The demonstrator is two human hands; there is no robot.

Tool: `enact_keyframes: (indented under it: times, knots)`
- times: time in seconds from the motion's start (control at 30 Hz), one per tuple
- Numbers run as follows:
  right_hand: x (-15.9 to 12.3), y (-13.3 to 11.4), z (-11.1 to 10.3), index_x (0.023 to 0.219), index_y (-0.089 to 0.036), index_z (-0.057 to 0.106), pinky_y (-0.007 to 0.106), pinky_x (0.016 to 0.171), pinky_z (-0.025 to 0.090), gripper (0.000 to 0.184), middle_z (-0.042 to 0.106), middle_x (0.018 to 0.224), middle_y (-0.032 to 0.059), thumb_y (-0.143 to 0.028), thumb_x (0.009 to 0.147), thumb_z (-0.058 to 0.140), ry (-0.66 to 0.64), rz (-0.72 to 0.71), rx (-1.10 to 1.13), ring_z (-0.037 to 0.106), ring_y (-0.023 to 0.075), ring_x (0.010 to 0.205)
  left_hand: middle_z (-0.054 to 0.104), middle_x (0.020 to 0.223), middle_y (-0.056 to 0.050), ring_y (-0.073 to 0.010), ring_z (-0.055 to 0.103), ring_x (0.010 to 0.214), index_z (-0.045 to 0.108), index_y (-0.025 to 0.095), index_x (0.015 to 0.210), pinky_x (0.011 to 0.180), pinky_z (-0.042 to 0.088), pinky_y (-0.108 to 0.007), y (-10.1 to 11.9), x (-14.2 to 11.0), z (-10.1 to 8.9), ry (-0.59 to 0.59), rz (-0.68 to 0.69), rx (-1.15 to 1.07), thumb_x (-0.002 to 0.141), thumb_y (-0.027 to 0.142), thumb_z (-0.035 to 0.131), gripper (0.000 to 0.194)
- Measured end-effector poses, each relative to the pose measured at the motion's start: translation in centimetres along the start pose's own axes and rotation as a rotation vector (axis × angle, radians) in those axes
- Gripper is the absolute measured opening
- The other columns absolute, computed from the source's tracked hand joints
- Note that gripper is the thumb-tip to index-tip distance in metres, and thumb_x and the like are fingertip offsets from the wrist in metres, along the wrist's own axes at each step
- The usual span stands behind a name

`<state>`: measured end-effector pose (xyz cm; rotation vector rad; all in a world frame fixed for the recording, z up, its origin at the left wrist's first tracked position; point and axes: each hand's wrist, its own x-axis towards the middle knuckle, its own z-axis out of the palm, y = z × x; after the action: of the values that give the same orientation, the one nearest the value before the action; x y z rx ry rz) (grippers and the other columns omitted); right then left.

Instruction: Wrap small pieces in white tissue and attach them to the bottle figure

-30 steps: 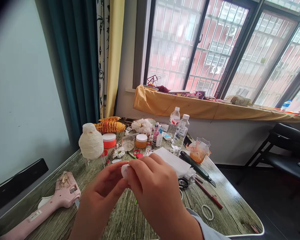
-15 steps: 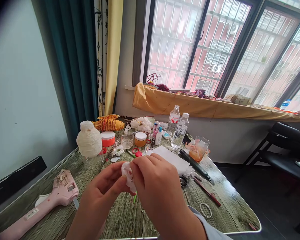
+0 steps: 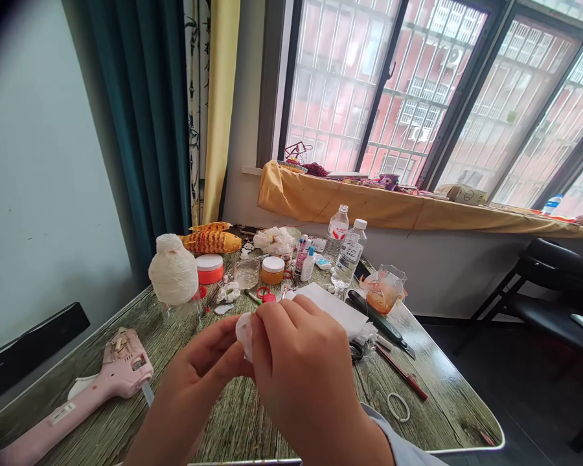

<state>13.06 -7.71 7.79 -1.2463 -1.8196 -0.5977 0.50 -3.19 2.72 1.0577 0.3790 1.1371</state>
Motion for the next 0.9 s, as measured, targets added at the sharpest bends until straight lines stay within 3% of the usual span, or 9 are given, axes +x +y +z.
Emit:
enact_keyframes:
  times: [0.17, 0.53, 0.8, 0.9]
  knots:
    - [0.35, -0.01, 0.31, 0.068, -0.014, 0.06, 0.032, 0.054, 0.027, 0.033, 0.052, 0.059, 0.0003, -0.012, 0.097, 0.045, -0.012, -0.059, -0.132, 0.044, 0.0175, 0.056, 0.076, 0.075, 0.0, -0.0137, 0.071, 0.063, 0.074, 0.022, 0.1, 0.062, 0.059, -0.022, -0.22, 0.06, 0.05, 0.029, -0.013, -0.033, 0.077, 0.035, 0.079, 0.026]
    - [0.58, -0.17, 0.51, 0.091, -0.01, 0.069, 0.031, 0.051, 0.027, 0.027, 0.065, 0.066, 0.003, -0.012, 0.096, 0.043, 0.012, -0.047, -0.14, 0.055, 0.0212, 0.062, 0.074, 0.071, -0.001, -0.0138, 0.067, 0.055, 0.07, 0.015, 0.097, 0.055, 0.058, -0.024, 0.2, 0.28, 0.45, 0.097, -0.083, -0.032, 0.072, 0.033, 0.083, 0.034]
    - [0.51, -0.07, 0.47, 0.071, -0.017, 0.06, 0.029, 0.053, 0.03, 0.026, 0.06, 0.061, 0.0012, -0.01, 0.092, 0.046, -0.069, 0.018, -0.074, 0.049, 0.0185, 0.059, 0.074, 0.073, -0.003, -0.0144, 0.067, 0.056, 0.068, 0.014, 0.094, 0.052, 0.057, -0.024, 0.4, 0.42, 0.17, 0.072, -0.094, -0.004, 0.073, 0.034, 0.082, 0.032]
    - [0.33, 0.16, 0.26, 0.072, -0.017, 0.059, 0.029, 0.057, 0.034, 0.023, 0.061, 0.065, 0.0007, -0.013, 0.092, 0.048, -0.11, 0.083, 0.029, 0.051, 0.0179, 0.063, 0.075, 0.074, -0.002, -0.0138, 0.067, 0.056, 0.069, 0.015, 0.093, 0.053, 0.057, -0.024, 0.51, 0.37, 0.11, 0.089, -0.079, 0.034, 0.073, 0.034, 0.081, 0.03]
